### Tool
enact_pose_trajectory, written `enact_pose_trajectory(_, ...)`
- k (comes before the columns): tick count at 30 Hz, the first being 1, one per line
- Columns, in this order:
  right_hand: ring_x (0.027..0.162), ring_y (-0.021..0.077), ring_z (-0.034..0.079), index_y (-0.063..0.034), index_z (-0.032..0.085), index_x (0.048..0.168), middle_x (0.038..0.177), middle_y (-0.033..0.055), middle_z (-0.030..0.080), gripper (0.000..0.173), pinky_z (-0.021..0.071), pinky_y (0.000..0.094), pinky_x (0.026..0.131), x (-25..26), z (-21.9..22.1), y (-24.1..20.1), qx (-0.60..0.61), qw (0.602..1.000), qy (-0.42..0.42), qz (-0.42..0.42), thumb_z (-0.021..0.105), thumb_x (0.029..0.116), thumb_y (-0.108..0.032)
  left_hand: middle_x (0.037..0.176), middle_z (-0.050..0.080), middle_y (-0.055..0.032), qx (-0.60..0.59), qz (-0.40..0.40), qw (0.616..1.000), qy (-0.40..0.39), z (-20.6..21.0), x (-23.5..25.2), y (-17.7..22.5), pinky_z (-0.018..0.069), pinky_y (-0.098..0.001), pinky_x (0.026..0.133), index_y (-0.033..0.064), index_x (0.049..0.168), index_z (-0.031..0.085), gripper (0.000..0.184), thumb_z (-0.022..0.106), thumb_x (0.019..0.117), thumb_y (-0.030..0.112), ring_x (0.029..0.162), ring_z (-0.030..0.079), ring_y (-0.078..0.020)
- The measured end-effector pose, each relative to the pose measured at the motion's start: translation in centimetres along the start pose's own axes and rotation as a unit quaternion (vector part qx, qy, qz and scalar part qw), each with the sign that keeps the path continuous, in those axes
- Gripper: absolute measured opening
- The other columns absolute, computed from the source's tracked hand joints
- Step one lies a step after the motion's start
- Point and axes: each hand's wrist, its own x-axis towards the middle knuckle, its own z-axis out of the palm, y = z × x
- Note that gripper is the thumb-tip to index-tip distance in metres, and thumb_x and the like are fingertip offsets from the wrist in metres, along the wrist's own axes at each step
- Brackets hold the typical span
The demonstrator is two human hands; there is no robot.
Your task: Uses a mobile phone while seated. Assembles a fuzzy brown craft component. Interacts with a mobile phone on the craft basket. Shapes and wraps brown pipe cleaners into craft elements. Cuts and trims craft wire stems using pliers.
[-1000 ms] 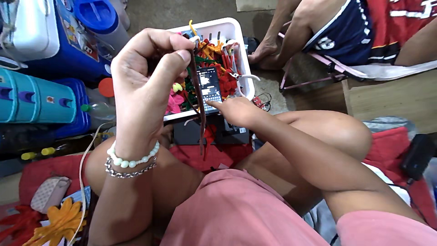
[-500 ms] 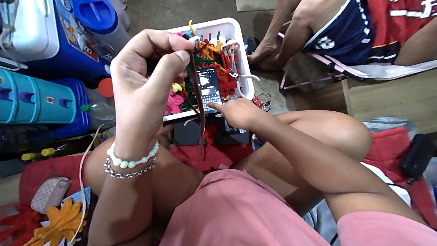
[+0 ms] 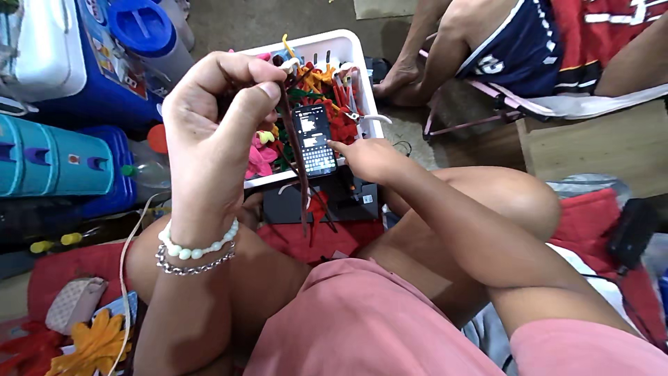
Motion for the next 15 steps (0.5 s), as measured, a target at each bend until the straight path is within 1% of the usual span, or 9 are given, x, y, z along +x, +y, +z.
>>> enact_pose_trajectory(2, 0.104, 0.0475, 0.067, -0.0288, 0.033, 0.163, 0.113, 0.0236, 0.071, 0.056, 0.0514, 0.0663, 0.084, 0.1, 0.0, 0.0, -0.001, 1.0, -0.004, 0.004, 0.047, 0.1089, -0.019, 0.096, 0.067, 0.0074, 0.008, -0.012, 1.0, 0.002, 0.0, -0.5, 0.3, 0.054, -0.0151, 0.071, 0.0127, 0.107, 0.066, 0.016, 0.054, 0.1002, 0.004, 0.079, 0.063, -0.0013)
enact_pose_trajectory(6, 0.103, 0.0453, 0.068, -0.0283, 0.032, 0.163, 0.111, 0.0215, 0.072, 0.057, 0.052, 0.0658, 0.085, -0.1, -0.8, 0.3, 0.017, 0.999, 0.032, -0.008, 0.048, 0.1086, -0.019, 0.097, 0.066, 0.0068, 0.013, -0.007, 1.0, 0.0, -0.1, -0.5, 0.2, 0.0536, -0.0155, 0.071, 0.0125, 0.108, 0.066, 0.016, 0.053, 0.101, 0.005, 0.079, 0.063, -0.0019)
enact_pose_trajectory(8, 0.103, 0.0421, 0.069, -0.0213, 0.044, 0.156, 0.112, 0.0207, 0.071, 0.048, 0.0528, 0.0637, 0.087, -0.4, -1.3, 0.6, 0.07, 0.992, 0.099, -0.043, 0.049, 0.1087, -0.023, 0.096, 0.065, 0.0069, 0.001, -0.017, 0.999, -0.035, -0.2, -0.5, 0.3, 0.0537, -0.0167, 0.07, 0.0139, 0.108, 0.065, 0.015, 0.053, 0.101, 0.007, 0.078, 0.062, -0.0023)
enact_pose_trajectory(9, 0.1, 0.038, 0.07, -0.0137, 0.055, 0.146, 0.11, 0.0192, 0.071, 0.039, 0.0542, 0.0602, 0.087, -0.6, -1.3, 0.7, 0.123, 0.978, 0.146, -0.087, 0.049, 0.1092, -0.025, 0.093, 0.065, 0.0071, -0.018, -0.025, 0.996, -0.08, -0.1, -0.7, 0.3, 0.0525, -0.0164, 0.067, 0.0148, 0.106, 0.064, 0.013, 0.053, 0.1007, 0.009, 0.075, 0.061, -0.0018)
enact_pose_trajectory(11, 0.086, 0.0232, 0.069, -0.0028, 0.067, 0.121, 0.097, 0.0129, 0.071, 0.027, 0.0576, 0.0457, 0.08, -1.5, -1.0, -0.1, 0.305, 0.906, 0.205, -0.211, 0.051, 0.1076, -0.02, 0.087, 0.066, 0.0025, -0.111, -0.033, 0.967, -0.228, 1.4, -1.6, -0.1, 0.0533, -0.0181, 0.059, 0.0111, 0.098, 0.066, 0.004, 0.063, 0.0952, 0.011, 0.07, 0.061, -0.0045)
enact_pose_trajectory(12, 0.081, 0.0137, 0.066, -0.0012, 0.067, 0.114, 0.092, 0.0076, 0.069, 0.025, 0.0574, 0.0346, 0.075, -2.1, -0.6, -1.1, 0.419, 0.844, 0.178, -0.284, 0.049, 0.1075, -0.017, 0.087, 0.069, 0.0011, -0.166, -0.046, 0.932, -0.318, 2.8, -2.3, -0.5, 0.0564, -0.0195, 0.06, 0.0077, 0.095, 0.069, 0.005, 0.069, 0.0931, 0.012, 0.072, 0.065, -0.0049)
enact_pose_trajectory(13, 0.081, 0.0082, 0.064, -0.0016, 0.064, 0.111, 0.092, 0.0034, 0.067, 0.024, 0.0568, 0.0278, 0.074, -2.8, -0.2, -2.2, 0.524, 0.767, 0.105, -0.356, 0.046, 0.1083, -0.016, 0.089, 0.071, 0.0012, -0.206, -0.061, 0.887, -0.408, 4.6, -3.2, -1.0, 0.0569, -0.0193, 0.065, 0.0042, 0.096, 0.07, 0.01, 0.07, 0.0943, 0.014, 0.077, 0.066, -0.0029)
enact_pose_trajectory(14, 0.087, 0.0075, 0.065, -0.0025, 0.061, 0.112, 0.096, 0.0019, 0.066, 0.024, 0.0571, 0.028, 0.08, -3.5, 0.0, -3.2, 0.582, 0.699, 0.016, -0.415, 0.044, 0.1078, -0.019, 0.092, 0.071, -0.0007, -0.242, -0.066, 0.841, -0.479, 6.6, -4.2, -1.5, 0.0553, -0.0186, 0.07, -0.0011, 0.099, 0.07, 0.013, 0.068, 0.0951, 0.011, 0.081, 0.065, -0.0017)
enact_pose_trajectory(15, 0.094, 0.0081, 0.066, -0.0024, 0.06, 0.113, 0.103, 0.0025, 0.067, 0.024, 0.0567, 0.0282, 0.084, -4.3, 0.3, -4.2, 0.599, 0.655, -0.045, -0.458, 0.049, 0.1062, -0.022, 0.093, 0.071, -0.0043, -0.267, -0.073, 0.807, -0.521, 8.2, -5.4, -1.9, 0.0543, -0.0186, 0.072, -0.0061, 0.1, 0.069, 0.013, 0.066, 0.0936, 0.006, 0.083, 0.065, -0.0023)
